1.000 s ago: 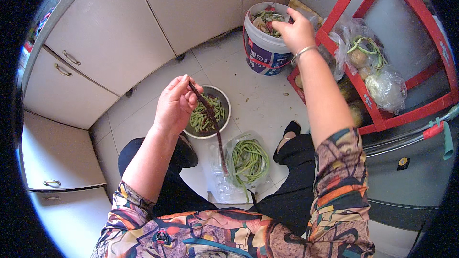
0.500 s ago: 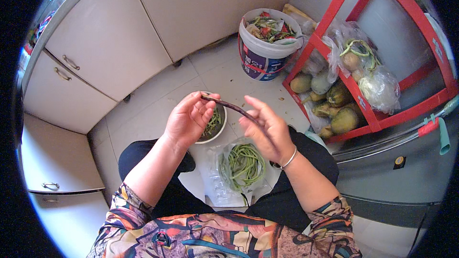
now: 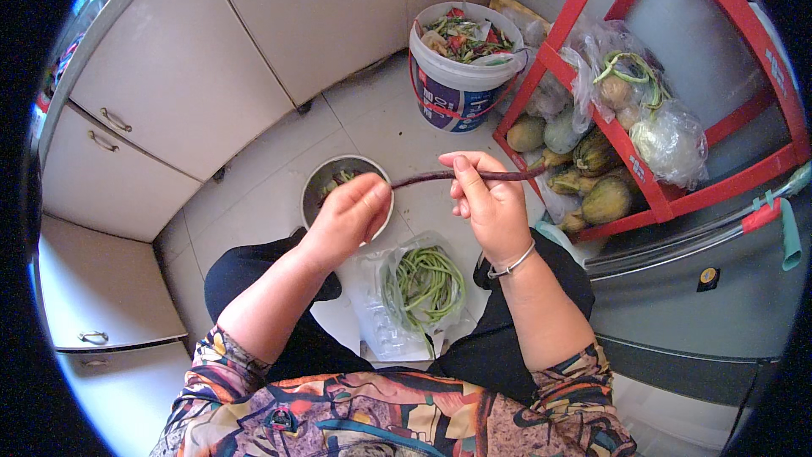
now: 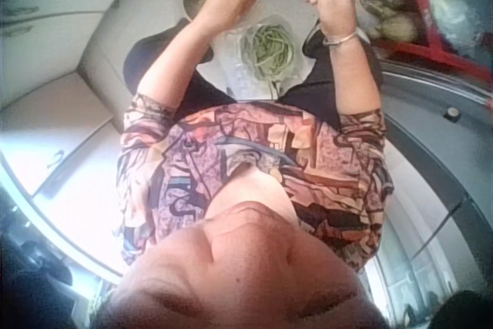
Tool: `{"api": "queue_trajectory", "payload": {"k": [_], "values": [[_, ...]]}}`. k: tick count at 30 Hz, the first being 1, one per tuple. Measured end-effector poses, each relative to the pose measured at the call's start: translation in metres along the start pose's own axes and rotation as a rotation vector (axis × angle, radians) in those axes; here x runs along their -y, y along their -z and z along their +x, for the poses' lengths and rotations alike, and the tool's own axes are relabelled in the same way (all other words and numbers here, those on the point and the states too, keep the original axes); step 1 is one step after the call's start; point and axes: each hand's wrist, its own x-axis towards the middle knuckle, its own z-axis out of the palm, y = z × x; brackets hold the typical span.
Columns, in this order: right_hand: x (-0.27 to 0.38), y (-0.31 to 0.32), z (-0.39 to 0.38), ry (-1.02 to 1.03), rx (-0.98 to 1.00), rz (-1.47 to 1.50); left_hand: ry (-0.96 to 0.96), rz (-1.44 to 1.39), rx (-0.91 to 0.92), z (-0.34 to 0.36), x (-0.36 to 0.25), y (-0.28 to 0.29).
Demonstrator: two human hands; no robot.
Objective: The person sits on the floor and snaps green beans into smaller pieces, placing them into a metal bowl. They also handle a long reddish vegetable, snapping it into pieces and adding it to the bowl.
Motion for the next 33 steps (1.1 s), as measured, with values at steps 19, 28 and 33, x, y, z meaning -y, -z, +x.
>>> {"api": "queue_trajectory", "payload": {"k": [19,28,33], "values": [[-0.011,-0.010,-0.005,-0.093,0.124,-0.067,0.070,0.042,0.219,0.007,0.000,0.000],[-0.018,-0.030,-0.006,0.040,-0.095,0.025,0.194,-0.688,-0.376,0.029,0.019,0.007],[-0.009,-0.015,-0.006,-0.103,0.024,0.066,0.179,-0.661,-0.270,0.026,0.015,0.026]]}}
